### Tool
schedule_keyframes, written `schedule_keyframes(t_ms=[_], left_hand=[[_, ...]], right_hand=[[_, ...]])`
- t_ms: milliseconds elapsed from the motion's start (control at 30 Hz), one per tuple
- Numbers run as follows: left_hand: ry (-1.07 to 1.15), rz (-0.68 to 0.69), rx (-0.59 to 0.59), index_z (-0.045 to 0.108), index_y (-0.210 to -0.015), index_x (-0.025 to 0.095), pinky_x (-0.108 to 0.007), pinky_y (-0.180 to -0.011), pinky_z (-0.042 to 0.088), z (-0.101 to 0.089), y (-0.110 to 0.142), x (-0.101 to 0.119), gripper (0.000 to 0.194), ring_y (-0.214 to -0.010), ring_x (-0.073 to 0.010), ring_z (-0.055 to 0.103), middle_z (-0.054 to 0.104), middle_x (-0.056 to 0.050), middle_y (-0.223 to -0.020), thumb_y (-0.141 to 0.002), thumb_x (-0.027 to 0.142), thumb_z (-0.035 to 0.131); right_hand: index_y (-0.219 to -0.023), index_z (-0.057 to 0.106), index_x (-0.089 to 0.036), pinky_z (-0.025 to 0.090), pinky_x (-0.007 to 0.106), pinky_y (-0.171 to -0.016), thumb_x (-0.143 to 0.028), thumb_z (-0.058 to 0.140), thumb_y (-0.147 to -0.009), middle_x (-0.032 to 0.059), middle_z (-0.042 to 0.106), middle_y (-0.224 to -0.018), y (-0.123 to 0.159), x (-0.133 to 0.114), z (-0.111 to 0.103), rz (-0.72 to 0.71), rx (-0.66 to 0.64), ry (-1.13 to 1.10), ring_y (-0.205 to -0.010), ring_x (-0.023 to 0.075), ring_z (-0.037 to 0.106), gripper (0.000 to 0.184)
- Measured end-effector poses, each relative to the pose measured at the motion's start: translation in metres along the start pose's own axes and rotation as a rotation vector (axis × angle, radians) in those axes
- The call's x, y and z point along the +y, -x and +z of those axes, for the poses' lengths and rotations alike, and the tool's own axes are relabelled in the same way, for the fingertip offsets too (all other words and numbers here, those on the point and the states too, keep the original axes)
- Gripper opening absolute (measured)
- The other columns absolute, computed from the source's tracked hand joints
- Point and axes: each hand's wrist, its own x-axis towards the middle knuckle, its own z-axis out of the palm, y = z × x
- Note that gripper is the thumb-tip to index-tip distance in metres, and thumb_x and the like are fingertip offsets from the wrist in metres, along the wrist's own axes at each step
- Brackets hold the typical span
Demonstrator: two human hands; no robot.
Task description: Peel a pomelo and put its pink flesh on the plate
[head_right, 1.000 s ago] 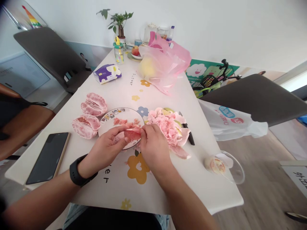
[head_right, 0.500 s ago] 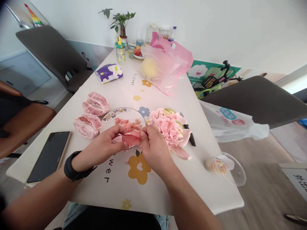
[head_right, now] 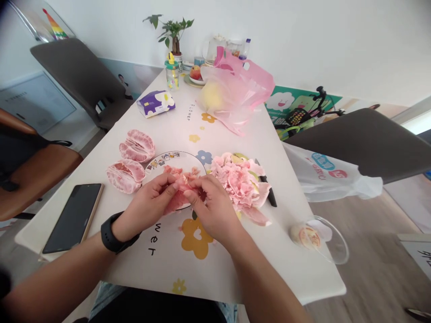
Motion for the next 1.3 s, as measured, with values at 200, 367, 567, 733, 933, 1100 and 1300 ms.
schedule_keyframes(t_ms=[200,367,567,733,933,1100,1300], left_hand=[[0.088,0.070,0.105,0.065,-0.102,0.022,-0.032,-0.086,0.049,0.003,0.001,0.000,0.025,-0.095,-0.0182,0.064,0.071,-0.003,-0.104,-0.104,0.041,0.050],[0.120,0.087,0.148,0.064,-0.092,0.022,-0.029,-0.076,0.047,0.007,-0.001,-0.008,0.024,-0.078,-0.0153,0.057,0.063,0.001,-0.084,-0.103,0.040,0.053],[0.088,0.159,0.183,0.064,-0.093,0.022,-0.031,-0.080,0.047,0.011,-0.002,-0.016,0.021,-0.084,-0.0166,0.059,0.065,0.000,-0.089,-0.103,0.035,0.053],[0.043,0.199,0.204,0.064,-0.095,0.021,-0.031,-0.080,0.047,0.013,-0.003,-0.017,0.023,-0.081,-0.0162,0.058,0.064,-0.001,-0.085,-0.104,0.039,0.052],[0.078,0.176,0.087,0.068,-0.096,0.021,-0.030,-0.078,0.050,0.015,0.001,-0.009,0.023,-0.086,-0.0172,0.063,0.070,-0.003,-0.095,-0.101,0.040,0.057],[0.133,0.105,-0.100,0.069,-0.099,0.020,-0.029,-0.071,0.050,0.014,0.003,-0.005,0.018,-0.081,-0.0162,0.062,0.069,-0.002,-0.091,-0.098,0.035,0.058],[0.033,0.115,-0.152,0.067,-0.093,0.020,-0.028,-0.067,0.049,0.015,0.001,-0.008,0.017,-0.077,-0.0159,0.059,0.063,-0.001,-0.084,-0.092,0.037,0.068]], right_hand=[[-0.107,0.067,-0.023,0.053,0.034,-0.075,-0.039,0.063,-0.101,0.0056,0.070,-0.099,0.002,-0.001,0.007,0.017,0.088,0.046,-0.086,0.0202,0.065,0.017],[-0.102,0.072,-0.024,0.057,0.036,-0.079,-0.029,0.060,-0.102,0.0065,0.072,-0.099,0.004,0.003,0.012,-0.161,0.188,0.139,-0.092,0.0214,0.068,0.013],[-0.102,0.073,-0.024,0.058,0.034,-0.072,-0.027,0.062,-0.099,0.0080,0.069,-0.106,0.008,0.000,0.016,-0.141,0.252,0.151,-0.092,0.0217,0.068,0.011],[-0.088,0.067,-0.024,0.055,0.032,-0.064,-0.029,0.063,-0.098,0.0039,0.065,-0.096,0.007,-0.006,0.012,0.045,0.201,0.038,-0.075,0.0165,0.063,0.012],[-0.105,0.072,-0.026,0.054,0.036,-0.073,-0.039,0.066,-0.098,0.0067,0.064,-0.108,0.007,-0.008,0.009,-0.016,0.193,0.030,-0.090,0.0211,0.063,0.017],[-0.086,0.069,-0.025,0.050,0.036,-0.076,-0.033,0.062,-0.100,0.0021,0.067,-0.087,0.007,-0.006,0.009,-0.010,0.145,-0.003,-0.087,0.0210,0.063,0.017],[-0.082,0.061,-0.024,0.049,0.035,-0.075,-0.027,0.057,-0.101,0.0014,0.070,-0.082,0.009,-0.004,0.015,-0.044,0.251,0.123,-0.084,0.0211,0.065,0.019]])
